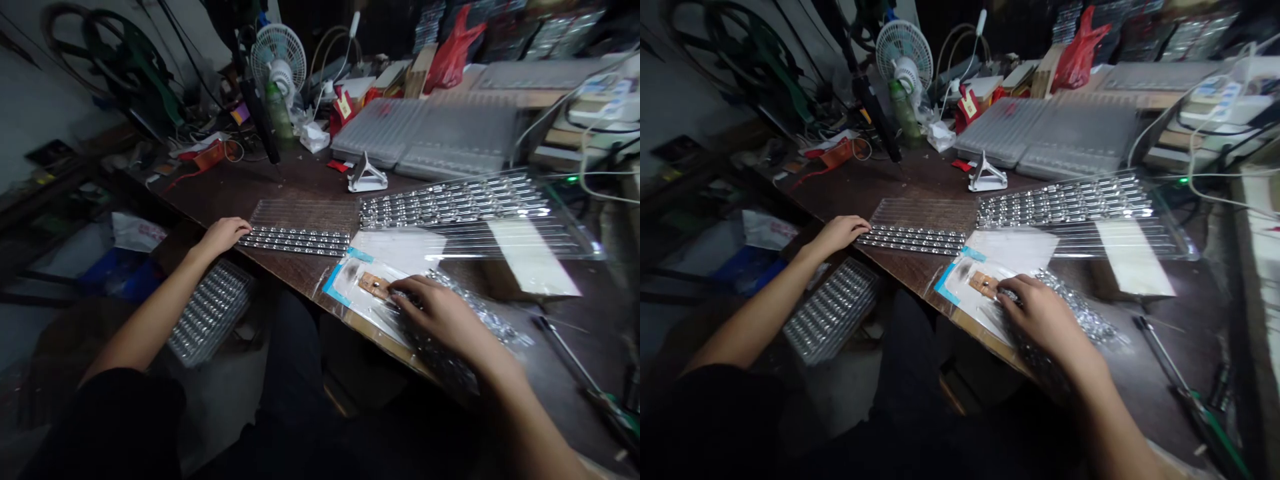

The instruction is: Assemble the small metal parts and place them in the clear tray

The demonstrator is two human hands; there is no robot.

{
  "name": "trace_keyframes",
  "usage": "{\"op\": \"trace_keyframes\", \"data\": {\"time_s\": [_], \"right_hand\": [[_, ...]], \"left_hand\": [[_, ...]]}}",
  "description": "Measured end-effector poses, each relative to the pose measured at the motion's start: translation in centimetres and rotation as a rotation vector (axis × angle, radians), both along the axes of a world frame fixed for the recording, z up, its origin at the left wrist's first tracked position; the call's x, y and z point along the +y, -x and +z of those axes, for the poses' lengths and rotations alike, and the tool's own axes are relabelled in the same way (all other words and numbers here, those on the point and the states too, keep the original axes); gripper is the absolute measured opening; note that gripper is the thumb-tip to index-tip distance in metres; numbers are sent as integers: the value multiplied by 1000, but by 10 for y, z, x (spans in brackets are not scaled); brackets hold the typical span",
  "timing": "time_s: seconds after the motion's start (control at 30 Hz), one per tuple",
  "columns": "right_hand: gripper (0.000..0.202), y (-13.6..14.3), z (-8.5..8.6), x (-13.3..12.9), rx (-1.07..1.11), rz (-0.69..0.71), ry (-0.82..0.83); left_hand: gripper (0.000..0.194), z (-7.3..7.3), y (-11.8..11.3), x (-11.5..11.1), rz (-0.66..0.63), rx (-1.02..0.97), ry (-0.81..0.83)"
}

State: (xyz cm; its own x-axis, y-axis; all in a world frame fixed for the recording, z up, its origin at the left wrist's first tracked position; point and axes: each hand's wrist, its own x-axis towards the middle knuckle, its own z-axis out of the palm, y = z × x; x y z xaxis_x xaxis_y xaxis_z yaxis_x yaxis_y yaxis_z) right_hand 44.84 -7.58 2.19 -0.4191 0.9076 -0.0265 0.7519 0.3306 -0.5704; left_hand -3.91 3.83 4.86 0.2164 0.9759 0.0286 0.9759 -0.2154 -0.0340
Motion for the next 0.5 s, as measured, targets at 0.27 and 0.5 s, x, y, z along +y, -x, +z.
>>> {"op": "trace_keyframes", "data": {"time_s": [0.27, 0.5], "right_hand": [[21, 3, 6, -3, -132, -52, 21], [16, 1, 2, -2, -94, -26, 61]], "left_hand": [[32, 13, -85, -3, -190, -190, -74], [24, -6, -236, 21, -428, -283, -62]]}}
